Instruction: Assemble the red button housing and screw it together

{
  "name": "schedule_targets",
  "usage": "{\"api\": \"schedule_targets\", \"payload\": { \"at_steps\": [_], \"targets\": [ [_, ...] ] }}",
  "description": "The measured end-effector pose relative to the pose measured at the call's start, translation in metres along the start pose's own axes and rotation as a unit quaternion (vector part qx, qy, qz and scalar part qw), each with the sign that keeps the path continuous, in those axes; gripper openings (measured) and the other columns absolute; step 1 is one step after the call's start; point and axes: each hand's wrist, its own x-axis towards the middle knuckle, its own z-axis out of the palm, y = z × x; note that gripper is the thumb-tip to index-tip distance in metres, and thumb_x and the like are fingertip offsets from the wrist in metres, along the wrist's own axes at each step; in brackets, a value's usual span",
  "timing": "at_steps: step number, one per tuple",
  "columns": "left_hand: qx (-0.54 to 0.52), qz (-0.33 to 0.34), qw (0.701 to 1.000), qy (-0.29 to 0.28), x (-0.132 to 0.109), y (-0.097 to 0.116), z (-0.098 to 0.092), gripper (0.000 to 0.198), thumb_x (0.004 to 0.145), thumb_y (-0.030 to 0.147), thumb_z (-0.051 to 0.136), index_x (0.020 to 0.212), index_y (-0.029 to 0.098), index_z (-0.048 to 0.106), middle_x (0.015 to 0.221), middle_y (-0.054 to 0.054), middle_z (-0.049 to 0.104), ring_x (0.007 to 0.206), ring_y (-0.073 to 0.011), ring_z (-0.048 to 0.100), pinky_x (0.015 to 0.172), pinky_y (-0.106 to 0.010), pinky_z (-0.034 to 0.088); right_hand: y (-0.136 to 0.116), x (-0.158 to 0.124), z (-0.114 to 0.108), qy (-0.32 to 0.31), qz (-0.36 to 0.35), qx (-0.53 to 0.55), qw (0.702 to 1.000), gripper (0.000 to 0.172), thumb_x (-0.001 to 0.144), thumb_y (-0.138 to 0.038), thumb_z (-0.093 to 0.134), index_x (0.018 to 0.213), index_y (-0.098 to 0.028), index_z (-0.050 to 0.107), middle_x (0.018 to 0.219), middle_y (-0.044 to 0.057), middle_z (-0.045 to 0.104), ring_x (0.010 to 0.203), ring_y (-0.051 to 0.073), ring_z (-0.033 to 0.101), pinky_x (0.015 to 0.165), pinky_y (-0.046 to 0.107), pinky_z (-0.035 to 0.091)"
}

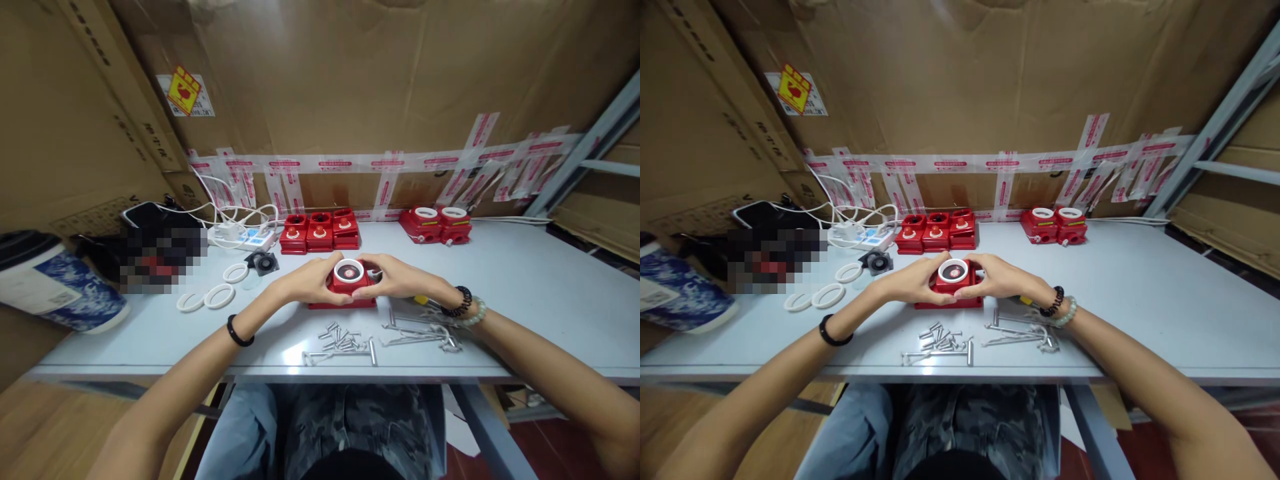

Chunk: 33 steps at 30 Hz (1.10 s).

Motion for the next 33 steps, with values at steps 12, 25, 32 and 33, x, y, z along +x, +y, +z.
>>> {"api": "schedule_targets", "payload": {
  "at_steps": [12,25,32,33],
  "targets": [
    [0.054,0.000,0.998,-0.013,0.001,0.005,-0.002,0.057,0.074,0.061,0.064,0.107,0.020,0.043,0.097,-0.009,0.066,0.080,-0.0262,0.062,0.065,-0.033,0.043,-0.007,-0.012,0.005,0.062,-0.047,-0.099,0.992,0.059,0.080,-0.046,0.068,0.129,-0.020,0.047,0.126,0.012,0.060,0.107,0.024,0.061,0.091,0.040,0.049],
    [0.106,0.004,0.994,-0.016,0.002,0.008,-0.001,0.053,0.077,0.059,0.060,0.107,0.019,0.043,0.080,-0.003,0.061,0.067,-0.0210,0.058,0.058,-0.029,0.037,-0.018,-0.017,0.008,0.045,-0.101,-0.172,0.979,0.028,0.087,-0.032,0.062,0.111,-0.018,0.063,0.127,0.012,0.059,0.115,0.024,0.058,0.099,0.039,0.045],
    [0.101,-0.001,0.995,-0.028,0.004,0.008,-0.003,0.054,0.077,0.061,0.060,0.106,0.019,0.044,0.078,-0.002,0.060,0.065,-0.0204,0.057,0.056,-0.028,0.037,-0.011,-0.015,0.007,0.035,-0.089,-0.117,0.988,0.026,0.087,-0.031,0.063,0.109,-0.019,0.064,0.125,0.011,0.058,0.110,0.021,0.058,0.097,0.037,0.046],
    [0.101,-0.005,0.994,-0.030,0.004,0.008,-0.003,0.054,0.077,0.062,0.060,0.105,0.019,0.044,0.077,-0.002,0.059,0.065,-0.0202,0.057,0.056,-0.028,0.036,-0.010,-0.015,0.007,0.042,-0.086,-0.106,0.990,0.026,0.086,-0.030,0.064,0.109,-0.018,0.063,0.122,0.011,0.060,0.109,0.021,0.059,0.097,0.037,0.046]
  ]
}}
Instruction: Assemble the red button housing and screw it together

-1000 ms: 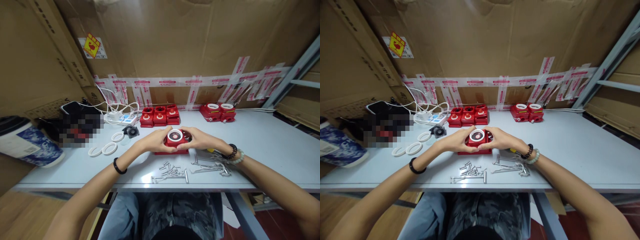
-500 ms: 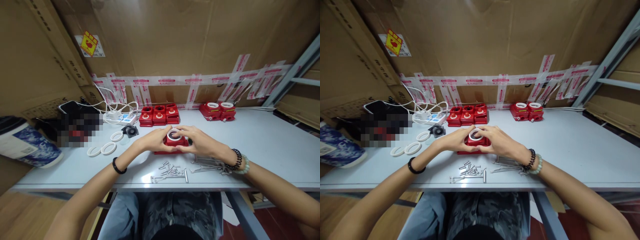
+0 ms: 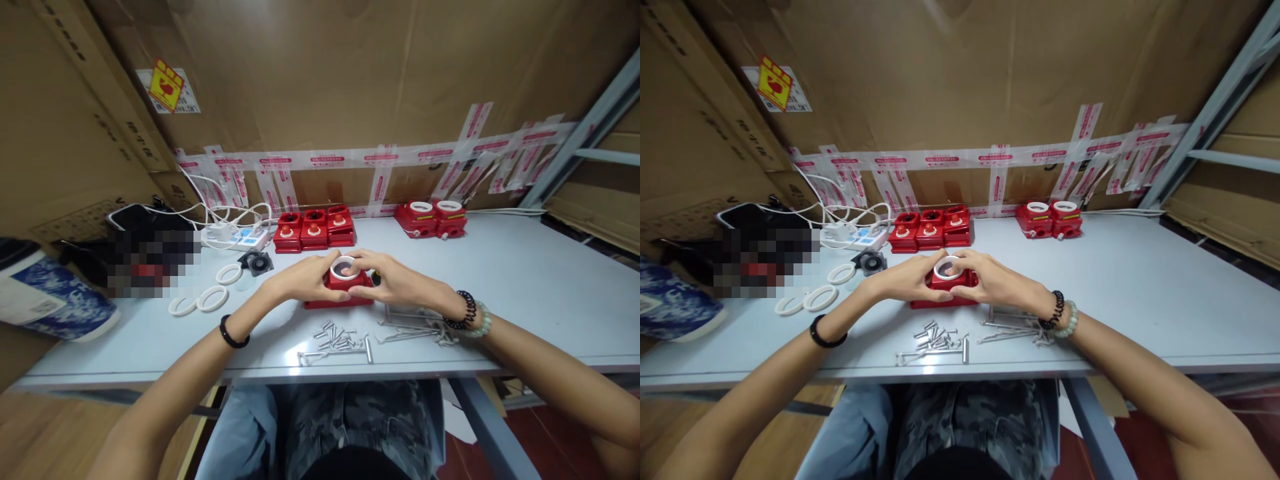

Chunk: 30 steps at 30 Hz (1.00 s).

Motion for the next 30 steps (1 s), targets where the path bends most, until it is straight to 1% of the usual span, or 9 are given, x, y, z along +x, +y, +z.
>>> {"api": "schedule_targets", "payload": {
  "at_steps": [4,9,12,17,19,21,25,27,30],
  "targets": [
    [0.005,-0.007,1.000,-0.001,0.000,0.001,0.000,0.051,0.077,0.062,0.060,0.099,0.020,0.042,0.075,0.000,0.058,0.063,-0.0194,0.055,0.055,-0.028,0.035,0.000,0.001,0.002,0.021,0.012,0.030,0.999,0.024,0.082,-0.026,0.068,0.104,-0.017,0.063,0.112,0.009,0.065,0.107,0.022,0.060,0.096,0.038,0.047],
    [-0.003,0.002,1.000,0.012,-0.002,0.003,0.001,0.048,0.078,0.059,0.061,0.099,0.020,0.042,0.079,-0.001,0.059,0.066,-0.0195,0.056,0.056,-0.028,0.036,-0.005,0.000,0.002,0.031,0.011,0.043,0.999,0.020,0.079,-0.018,0.068,0.099,-0.018,0.064,0.116,0.007,0.066,0.106,0.020,0.061,0.096,0.037,0.047],
    [-0.018,0.011,1.000,0.020,-0.003,0.002,0.003,0.047,0.078,0.057,0.062,0.099,0.021,0.041,0.081,-0.002,0.060,0.067,-0.0192,0.056,0.057,-0.027,0.037,-0.008,0.000,0.002,0.036,0.003,0.046,0.998,0.023,0.078,-0.014,0.067,0.101,-0.018,0.064,0.117,0.008,0.066,0.108,0.020,0.060,0.097,0.035,0.046],
    [-0.020,0.004,1.000,0.012,-0.002,0.002,0.003,0.049,0.078,0.058,0.062,0.102,0.021,0.042,0.084,-0.003,0.062,0.069,-0.0202,0.058,0.058,-0.028,0.038,-0.008,0.000,0.003,0.038,0.011,0.059,0.997,0.019,0.078,-0.016,0.067,0.097,-0.018,0.065,0.116,0.007,0.067,0.105,0.020,0.062,0.096,0.036,0.047],
    [-0.016,0.002,1.000,0.009,-0.003,0.003,0.002,0.049,0.078,0.059,0.061,0.103,0.020,0.043,0.086,-0.004,0.062,0.071,-0.0212,0.059,0.060,-0.028,0.039,-0.005,0.000,0.002,0.036,0.020,0.072,0.997,0.021,0.078,-0.020,0.069,0.098,-0.019,0.066,0.116,0.007,0.068,0.106,0.021,0.063,0.096,0.037,0.048],
    [-0.014,-0.001,1.000,0.003,-0.003,0.004,0.001,0.050,0.078,0.059,0.061,0.104,0.020,0.043,0.090,-0.005,0.063,0.074,-0.0223,0.060,0.062,-0.029,0.040,0.000,-0.001,0.002,0.033,0.036,0.085,0.995,0.026,0.077,-0.026,0.072,0.101,-0.019,0.068,0.115,0.007,0.069,0.107,0.022,0.063,0.097,0.039,0.048],
    [-0.014,-0.018,1.000,-0.015,-0.002,0.003,0.000,0.053,0.077,0.062,0.061,0.105,0.020,0.043,0.092,-0.007,0.064,0.075,-0.0237,0.061,0.062,-0.030,0.041,0.012,-0.002,0.000,0.024,0.047,0.103,0.993,0.046,0.075,-0.039,0.075,0.116,-0.020,0.066,0.121,0.008,0.067,0.111,0.024,0.062,0.098,0.042,0.048],
    [-0.020,-0.021,0.999,-0.017,-0.002,0.002,0.000,0.055,0.077,0.063,0.060,0.107,0.020,0.043,0.094,-0.007,0.065,0.077,-0.0245,0.062,0.064,-0.031,0.042,0.018,-0.003,-0.001,0.017,0.036,0.127,0.991,0.056,0.074,-0.040,0.075,0.125,-0.022,0.059,0.128,0.009,0.063,0.115,0.024,0.061,0.101,0.043,0.047],
    [-0.037,-0.021,0.999,-0.020,-0.001,0.002,0.000,0.057,0.077,0.062,0.061,0.111,0.020,0.043,0.102,-0.009,0.067,0.085,-0.0266,0.064,0.069,-0.033,0.045,0.027,-0.007,-0.003,-0.013,0.041,0.207,0.977,0.078,0.073,-0.039,0.077,0.141,-0.024,0.041,0.140,0.011,0.053,0.124,0.023,0.056,0.106,0.043,0.045]
  ]
}}
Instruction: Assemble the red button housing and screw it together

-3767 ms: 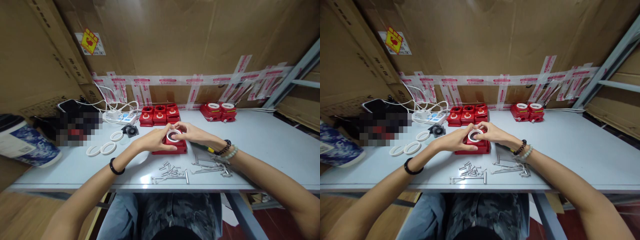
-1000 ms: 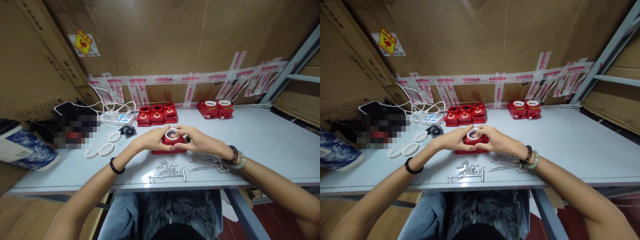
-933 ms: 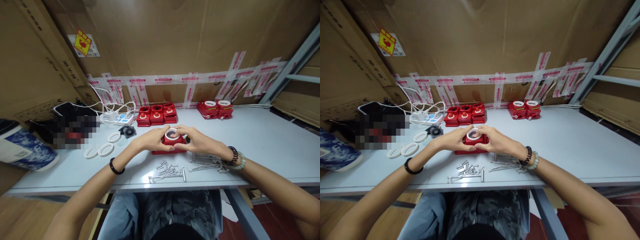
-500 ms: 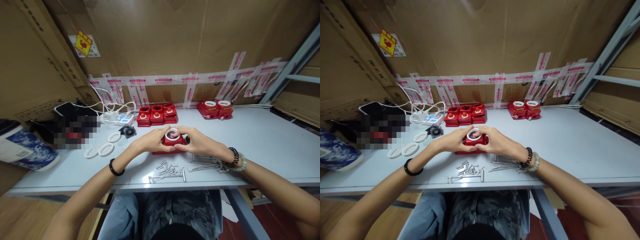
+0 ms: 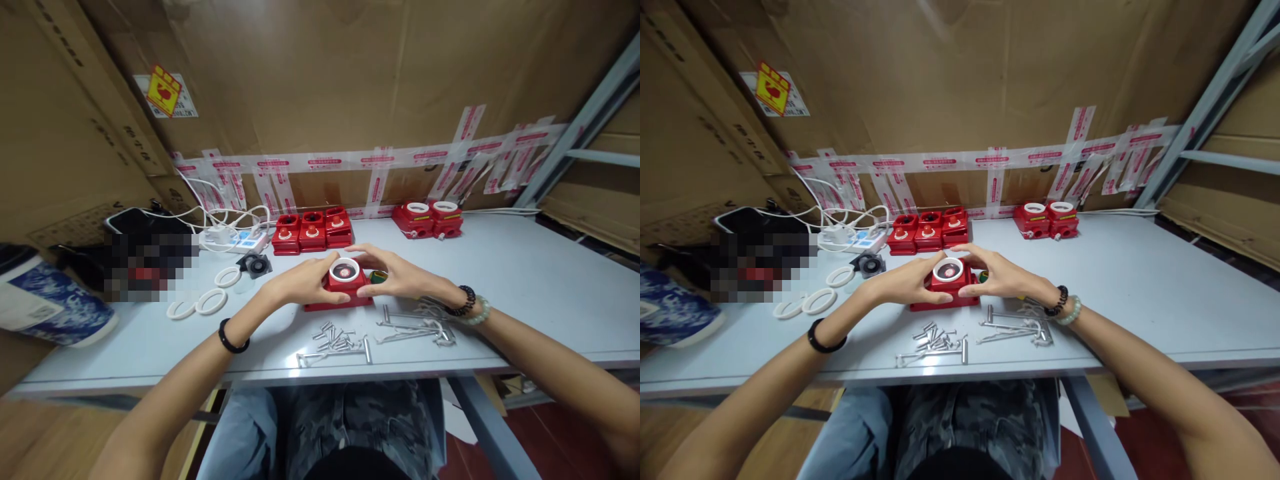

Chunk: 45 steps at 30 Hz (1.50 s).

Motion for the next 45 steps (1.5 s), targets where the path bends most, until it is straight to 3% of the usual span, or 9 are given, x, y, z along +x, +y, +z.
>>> {"api": "schedule_targets", "payload": {
  "at_steps": [3,8,17,27,32,36,39,45],
  "targets": [
    [-0.005,-0.013,1.000,-0.010,0.000,0.000,-0.001,0.059,0.075,0.063,0.062,0.111,0.020,0.042,0.107,-0.011,0.067,0.090,-0.0279,0.064,0.072,-0.033,0.046,0.006,-0.005,-0.006,-0.022,0.049,0.020,0.998,0.090,0.067,-0.038,0.080,0.143,-0.022,0.035,0.146,0.014,0.046,0.132,0.024,0.048,0.111,0.042,0.040],
    [-0.010,-0.021,1.000,-0.013,0.001,0.000,-0.001,0.058,0.074,0.062,0.062,0.108,0.020,0.042,0.104,-0.010,0.067,0.086,-0.0267,0.064,0.069,-0.033,0.045,0.008,-0.007,-0.010,-0.027,0.062,-0.053,0.996,0.077,0.065,-0.043,0.081,0.132,-0.018,0.051,0.136,0.013,0.056,0.125,0.024,0.054,0.111,0.042,0.040],
    [-0.008,-0.025,1.000,-0.012,0.002,0.002,0.000,0.059,0.072,0.063,0.063,0.108,0.020,0.042,0.100,-0.010,0.068,0.081,-0.0266,0.065,0.065,-0.032,0.044,-0.002,-0.007,-0.010,-0.019,0.063,-0.065,0.996,0.070,0.069,-0.048,0.077,0.128,-0.017,0.057,0.126,0.011,0.063,0.115,0.023,0.061,0.105,0.041,0.044],
    [-0.004,-0.048,0.999,0.002,0.003,0.006,0.004,0.062,0.072,0.065,0.063,0.107,0.019,0.041,0.105,-0.013,0.067,0.087,-0.0296,0.064,0.071,-0.036,0.046,-0.005,-0.003,-0.016,-0.058,0.079,-0.071,0.993,0.070,0.070,-0.048,0.076,0.131,-0.019,0.056,0.122,0.009,0.067,0.111,0.023,0.063,0.101,0.039,0.047],
    [-0.114,0.016,0.993,0.039,0.001,0.002,0.009,0.061,0.076,0.061,0.064,0.115,0.019,0.045,0.110,-0.010,0.064,0.093,-0.0248,0.062,0.079,-0.035,0.048,-0.007,-0.003,-0.017,-0.063,0.082,-0.091,0.990,0.070,0.070,-0.050,0.075,0.130,-0.020,0.057,0.116,0.007,0.069,0.105,0.023,0.064,0.096,0.038,0.048],
    [-0.226,0.012,0.973,0.043,-0.003,-0.006,0.009,0.051,0.092,0.054,0.042,0.131,0.022,0.040,0.138,-0.010,0.050,0.118,-0.0236,0.053,0.099,-0.038,0.042,-0.006,-0.003,-0.017,-0.052,0.099,-0.123,0.986,0.072,0.069,-0.053,0.075,0.131,-0.020,0.057,0.112,0.007,0.070,0.103,0.023,0.064,0.094,0.038,0.049],
    [-0.297,0.010,0.954,0.032,-0.003,-0.011,0.010,0.048,0.095,0.052,0.034,0.133,0.024,0.042,0.148,-0.007,0.041,0.132,-0.0230,0.042,0.110,-0.039,0.034,-0.005,-0.002,-0.018,-0.054,0.098,-0.126,0.986,0.072,0.069,-0.053,0.075,0.131,-0.021,0.057,0.113,0.007,0.069,0.102,0.023,0.064,0.093,0.038,0.049],
    [-0.437,0.057,0.896,0.049,-0.002,-0.017,0.012,0.048,0.095,0.047,0.034,0.136,0.021,0.042,0.143,-0.011,0.050,0.133,-0.0251,0.046,0.113,-0.044,0.030,-0.005,-0.002,-0.018,-0.047,0.111,-0.142,0.983,0.077,0.068,-0.055,0.075,0.132,-0.017,0.055,0.122,0.012,0.066,0.109,0.026,0.063,0.098,0.041,0.048]
  ]
}}
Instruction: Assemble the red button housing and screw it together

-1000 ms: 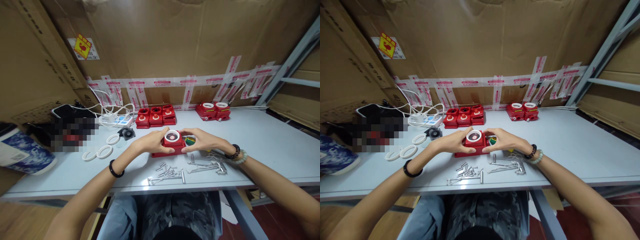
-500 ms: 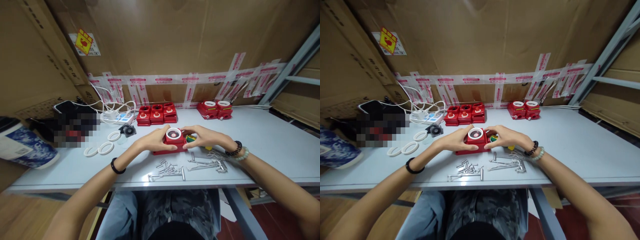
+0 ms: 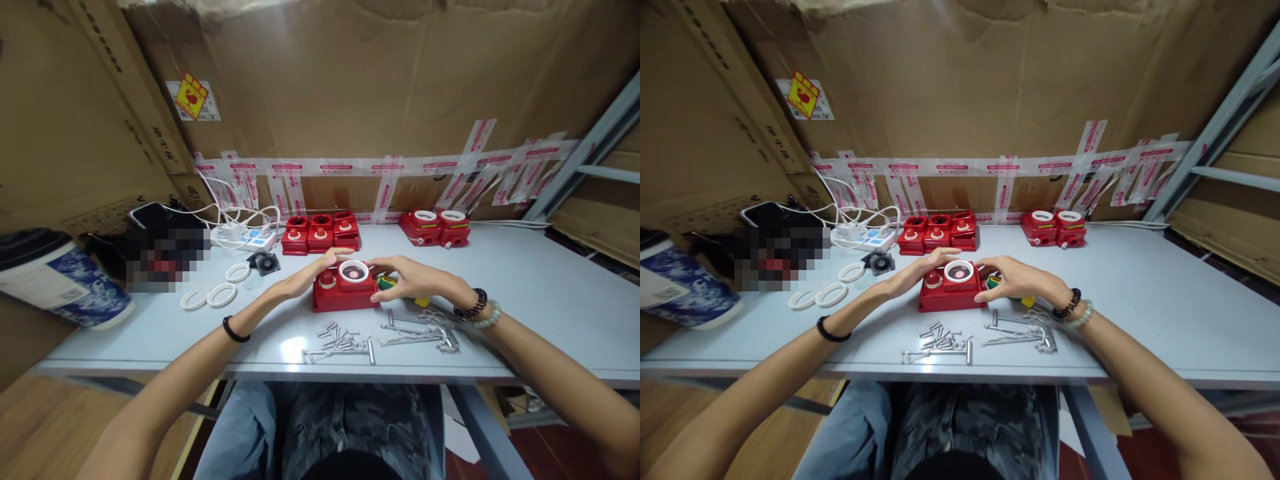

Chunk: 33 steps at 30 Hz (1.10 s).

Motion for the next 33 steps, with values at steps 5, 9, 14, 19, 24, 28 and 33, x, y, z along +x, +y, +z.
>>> {"api": "schedule_targets", "payload": {
  "at_steps": [5,9,14,19,24,28,33],
  "targets": [
    [-0.046,0.032,0.998,0.003,-0.001,-0.001,-0.003,0.048,0.097,0.048,0.031,0.133,0.022,0.047,0.138,-0.010,0.057,0.131,-0.0259,0.048,0.114,-0.047,0.028,-0.005,0.000,-0.001,-0.011,0.019,0.000,1.000,0.080,0.068,-0.054,0.075,0.134,-0.016,0.053,0.124,0.014,0.066,0.112,0.027,0.063,0.098,0.041,0.048],
    [0.007,0.002,1.000,-0.001,-0.004,0.006,-0.002,0.053,0.096,0.054,0.028,0.135,0.024,0.047,0.146,-0.008,0.049,0.138,-0.0242,0.040,0.115,-0.044,0.028,-0.002,0.002,-0.002,-0.015,0.007,0.005,1.000,0.076,0.069,-0.052,0.075,0.134,-0.019,0.054,0.126,0.012,0.065,0.114,0.027,0.062,0.101,0.042,0.047],
    [0.122,-0.008,0.992,-0.017,-0.006,0.010,0.003,0.058,0.094,0.058,0.036,0.139,0.022,0.042,0.149,-0.009,0.044,0.136,-0.0242,0.042,0.114,-0.043,0.030,0.000,0.003,-0.001,-0.015,-0.007,-0.004,1.000,0.074,0.071,-0.051,0.074,0.136,-0.022,0.054,0.124,0.010,0.066,0.110,0.026,0.063,0.098,0.041,0.048],
    [0.257,0.034,0.966,-0.006,-0.008,0.004,0.006,0.078,0.078,0.050,0.069,0.143,0.022,0.036,0.139,-0.012,0.053,0.122,-0.0266,0.055,0.103,-0.041,0.042,-0.004,0.001,0.000,-0.006,0.011,-0.019,1.000,0.081,0.068,-0.055,0.075,0.136,-0.018,0.053,0.126,0.013,0.065,0.112,0.027,0.063,0.099,0.041,0.047],
    [0.328,0.021,0.944,-0.013,-0.008,0.009,0.007,0.078,0.078,0.051,0.066,0.143,0.023,0.032,0.132,-0.012,0.058,0.114,-0.0281,0.060,0.096,-0.041,0.046,-0.009,0.000,-0.001,-0.001,0.015,-0.048,0.999,0.081,0.068,-0.057,0.074,0.135,-0.015,0.053,0.125,0.014,0.065,0.111,0.028,0.063,0.097,0.041,0.048],
    [0.370,-0.005,0.929,-0.025,-0.001,0.018,0.009,0.075,0.075,0.050,0.068,0.135,0.020,0.035,0.126,-0.014,0.061,0.103,-0.0295,0.064,0.088,-0.041,0.048,-0.009,0.000,-0.001,-0.001,0.010,-0.054,0.998,0.079,0.069,-0.056,0.073,0.133,-0.013,0.054,0.125,0.014,0.065,0.110,0.027,0.063,0.096,0.039,0.048],
    [0.377,-0.007,0.926,-0.013,0.004,0.020,0.017,0.070,0.071,0.049,0.070,0.125,0.019,0.036,0.128,-0.016,0.059,0.103,-0.0306,0.063,0.084,-0.039,0.048,-0.006,0.001,0.000,-0.010,-0.004,-0.031,0.999,0.074,0.070,-0.054,0.074,0.130,-0.014,0.055,0.122,0.012,0.066,0.107,0.025,0.063,0.094,0.036,0.048]
  ]
}}
